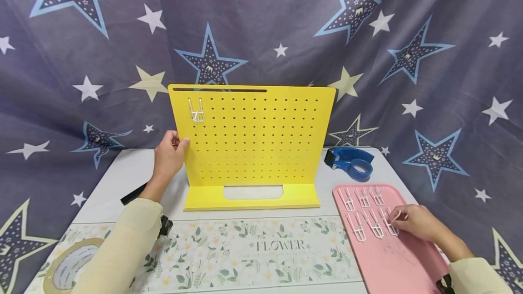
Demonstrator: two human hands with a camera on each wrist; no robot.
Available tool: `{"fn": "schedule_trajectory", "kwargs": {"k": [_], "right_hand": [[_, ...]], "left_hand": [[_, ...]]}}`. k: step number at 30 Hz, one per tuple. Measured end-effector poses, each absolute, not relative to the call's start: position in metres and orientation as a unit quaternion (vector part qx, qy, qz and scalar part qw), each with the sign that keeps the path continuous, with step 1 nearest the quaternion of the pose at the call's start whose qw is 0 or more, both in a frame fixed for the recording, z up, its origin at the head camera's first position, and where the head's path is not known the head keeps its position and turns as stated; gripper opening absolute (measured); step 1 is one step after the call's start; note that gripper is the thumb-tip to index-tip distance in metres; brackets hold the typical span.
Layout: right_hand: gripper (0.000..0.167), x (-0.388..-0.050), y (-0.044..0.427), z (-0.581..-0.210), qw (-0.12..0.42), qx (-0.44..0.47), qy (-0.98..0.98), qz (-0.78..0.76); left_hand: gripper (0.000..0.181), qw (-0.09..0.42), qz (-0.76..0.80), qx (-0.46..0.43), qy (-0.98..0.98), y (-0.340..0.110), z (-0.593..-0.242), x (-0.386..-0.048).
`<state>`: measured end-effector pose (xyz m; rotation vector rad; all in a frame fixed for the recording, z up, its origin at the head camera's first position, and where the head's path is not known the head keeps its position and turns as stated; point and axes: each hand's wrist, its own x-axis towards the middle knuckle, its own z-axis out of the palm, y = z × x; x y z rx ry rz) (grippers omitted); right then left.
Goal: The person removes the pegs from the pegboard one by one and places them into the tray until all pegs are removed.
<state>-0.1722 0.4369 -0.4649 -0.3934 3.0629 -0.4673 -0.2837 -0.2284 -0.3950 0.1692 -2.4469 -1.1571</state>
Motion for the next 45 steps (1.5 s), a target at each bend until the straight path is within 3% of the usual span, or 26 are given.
{"fn": "schedule_trajectory", "kwargs": {"k": [13, 23, 33, 45], "right_hand": [[0.016, -0.178, 0.438, -0.449, 0.000, -0.143, 0.980, -0.136], [0.017, -0.196, 0.429, -0.404, -0.009, -0.127, 0.983, -0.134], [0.015, -0.218, 0.376, -0.362, -0.070, -0.192, 0.972, -0.113], [0.019, -0.242, 0.305, -0.325, -0.064, -0.215, 0.965, -0.133]], "left_hand": [[0.028, 0.215, -0.412, 0.062, -0.883, -0.230, -0.393, -0.285], [0.028, 0.215, -0.413, 0.060, -0.883, -0.229, -0.395, -0.285], [0.028, 0.209, -0.421, 0.067, -0.880, -0.229, -0.395, -0.284], [0.028, 0.214, -0.420, 0.068, -0.879, -0.227, -0.396, -0.285]]}}
